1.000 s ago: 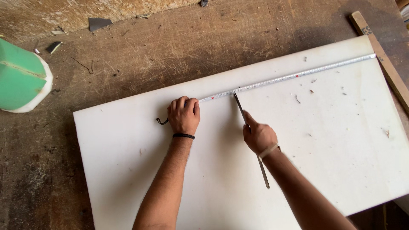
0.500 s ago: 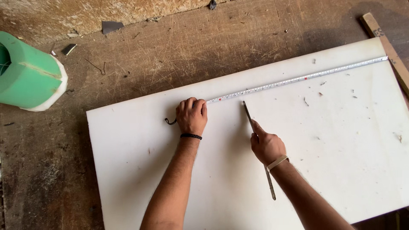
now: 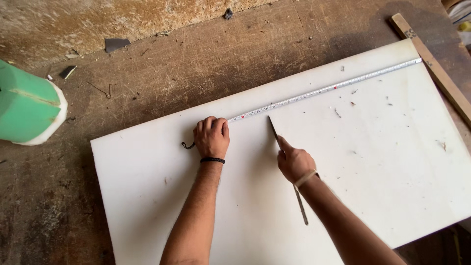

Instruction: The person measures and marks a white foam board using a tape measure and a straight edge, then cuts it into two pieces with a utility knife. The person repeats the process on the second piece to create smaller sections.

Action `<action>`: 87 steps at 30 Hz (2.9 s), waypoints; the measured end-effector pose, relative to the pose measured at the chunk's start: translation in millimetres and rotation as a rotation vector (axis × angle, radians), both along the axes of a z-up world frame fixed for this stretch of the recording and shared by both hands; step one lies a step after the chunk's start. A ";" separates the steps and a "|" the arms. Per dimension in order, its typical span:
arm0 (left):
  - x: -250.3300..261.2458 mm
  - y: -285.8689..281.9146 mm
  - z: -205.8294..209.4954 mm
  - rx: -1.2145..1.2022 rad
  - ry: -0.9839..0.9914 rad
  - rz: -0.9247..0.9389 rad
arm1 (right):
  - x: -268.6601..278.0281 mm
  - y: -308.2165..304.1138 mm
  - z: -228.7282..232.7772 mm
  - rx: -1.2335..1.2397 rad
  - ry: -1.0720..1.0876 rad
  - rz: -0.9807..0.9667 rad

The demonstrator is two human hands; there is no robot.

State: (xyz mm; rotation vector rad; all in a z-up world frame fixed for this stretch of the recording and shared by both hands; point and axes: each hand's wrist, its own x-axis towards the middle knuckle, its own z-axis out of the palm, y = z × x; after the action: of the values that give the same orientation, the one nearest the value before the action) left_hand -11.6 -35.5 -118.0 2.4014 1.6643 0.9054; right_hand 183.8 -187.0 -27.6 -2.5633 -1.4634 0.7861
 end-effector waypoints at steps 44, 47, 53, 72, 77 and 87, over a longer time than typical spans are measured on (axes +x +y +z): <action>383.7 -320.6 92.1 -0.530 -0.223 -0.071 | 658.4 -346.6 -100.8 -0.140 -0.263 -0.517; 372.2 -332.8 99.5 -0.515 -0.200 -0.023 | 656.9 -354.0 -109.7 -0.149 -0.244 -0.477; 333.7 -334.8 107.3 -0.531 -0.193 0.146 | 642.4 -361.1 -70.1 -0.069 -0.339 -0.279; -0.7 -163.3 52.2 -0.183 0.036 0.408 | 254.5 -299.5 22.8 0.338 0.150 -0.492; -66.9 -122.8 38.1 -0.257 0.182 0.293 | 85.5 -228.1 40.2 0.334 0.171 -0.472; -5.8 -141.8 41.6 -0.240 -0.110 -0.378 | -54.4 -160.5 25.4 0.212 -0.021 -0.357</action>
State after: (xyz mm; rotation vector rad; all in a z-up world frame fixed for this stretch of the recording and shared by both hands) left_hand -17.5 -177.3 -76.4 2.3372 1.1498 0.7141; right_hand 129.4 -347.5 -2.2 -2.5644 -0.9855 0.5248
